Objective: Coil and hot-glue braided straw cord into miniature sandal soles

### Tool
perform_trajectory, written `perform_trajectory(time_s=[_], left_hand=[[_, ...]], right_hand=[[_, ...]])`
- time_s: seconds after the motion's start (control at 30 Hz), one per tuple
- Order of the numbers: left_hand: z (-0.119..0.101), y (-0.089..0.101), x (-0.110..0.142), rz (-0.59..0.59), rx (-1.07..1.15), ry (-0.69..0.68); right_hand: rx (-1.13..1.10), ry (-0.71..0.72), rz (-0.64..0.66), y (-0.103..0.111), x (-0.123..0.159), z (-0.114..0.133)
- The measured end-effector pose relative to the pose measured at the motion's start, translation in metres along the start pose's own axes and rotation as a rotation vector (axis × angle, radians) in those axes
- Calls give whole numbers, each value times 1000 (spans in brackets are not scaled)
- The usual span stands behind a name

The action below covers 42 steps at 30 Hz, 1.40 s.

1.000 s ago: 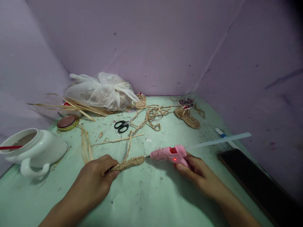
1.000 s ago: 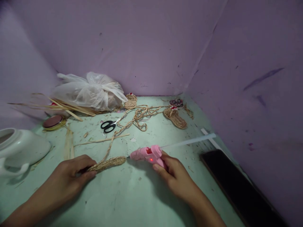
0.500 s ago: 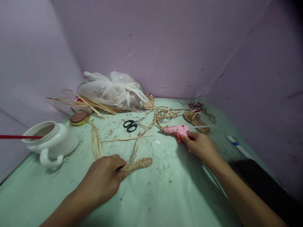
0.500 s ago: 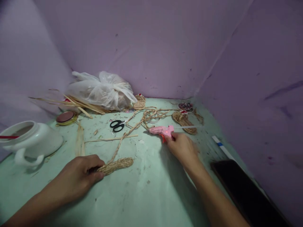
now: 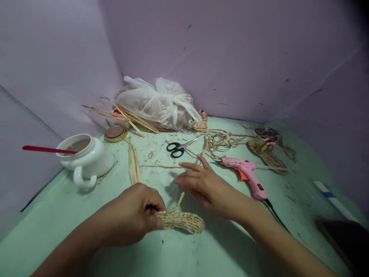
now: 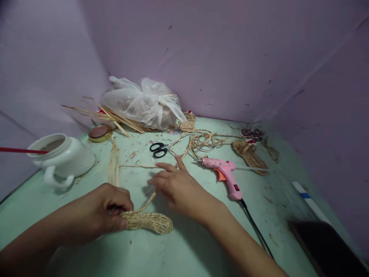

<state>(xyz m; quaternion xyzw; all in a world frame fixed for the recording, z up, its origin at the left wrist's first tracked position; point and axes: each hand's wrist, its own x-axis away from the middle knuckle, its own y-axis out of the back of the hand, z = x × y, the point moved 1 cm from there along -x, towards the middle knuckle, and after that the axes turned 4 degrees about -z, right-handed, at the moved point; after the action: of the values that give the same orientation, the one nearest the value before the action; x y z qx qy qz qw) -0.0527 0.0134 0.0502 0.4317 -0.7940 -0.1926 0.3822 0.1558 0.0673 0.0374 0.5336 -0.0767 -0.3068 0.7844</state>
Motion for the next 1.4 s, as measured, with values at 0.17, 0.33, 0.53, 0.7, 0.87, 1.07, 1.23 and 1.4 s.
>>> perform_trajectory(time_s=[0.17, 0.33, 0.53, 0.7, 0.87, 1.07, 1.23, 1.4], left_hand=[[6, -4, -7, 26, 3, 6], [6, -5, -9, 52, 172, 97], [5, -8, -13, 30, 262, 143], [6, -18, -20, 58, 212, 214], [-1, -21, -16, -207, -150, 143], [-20, -38, -7, -271, -289, -124], [-29, -48, -5, -235, -440, -175], [-29, -48, -6, -155, -487, -172]], right_hand=[[-55, 26, -10, -3, 11, 7], [-131, -47, -128, -9, 27, 10], [-119, -77, -144, -13, 32, 15], [-44, -149, -5, -13, 35, 20], [-71, -245, 50, -18, 38, 22], [-108, -245, -8, -20, 37, 21], [-121, -234, -44, -20, 41, 23], [-46, -217, -57, -26, 45, 18]])
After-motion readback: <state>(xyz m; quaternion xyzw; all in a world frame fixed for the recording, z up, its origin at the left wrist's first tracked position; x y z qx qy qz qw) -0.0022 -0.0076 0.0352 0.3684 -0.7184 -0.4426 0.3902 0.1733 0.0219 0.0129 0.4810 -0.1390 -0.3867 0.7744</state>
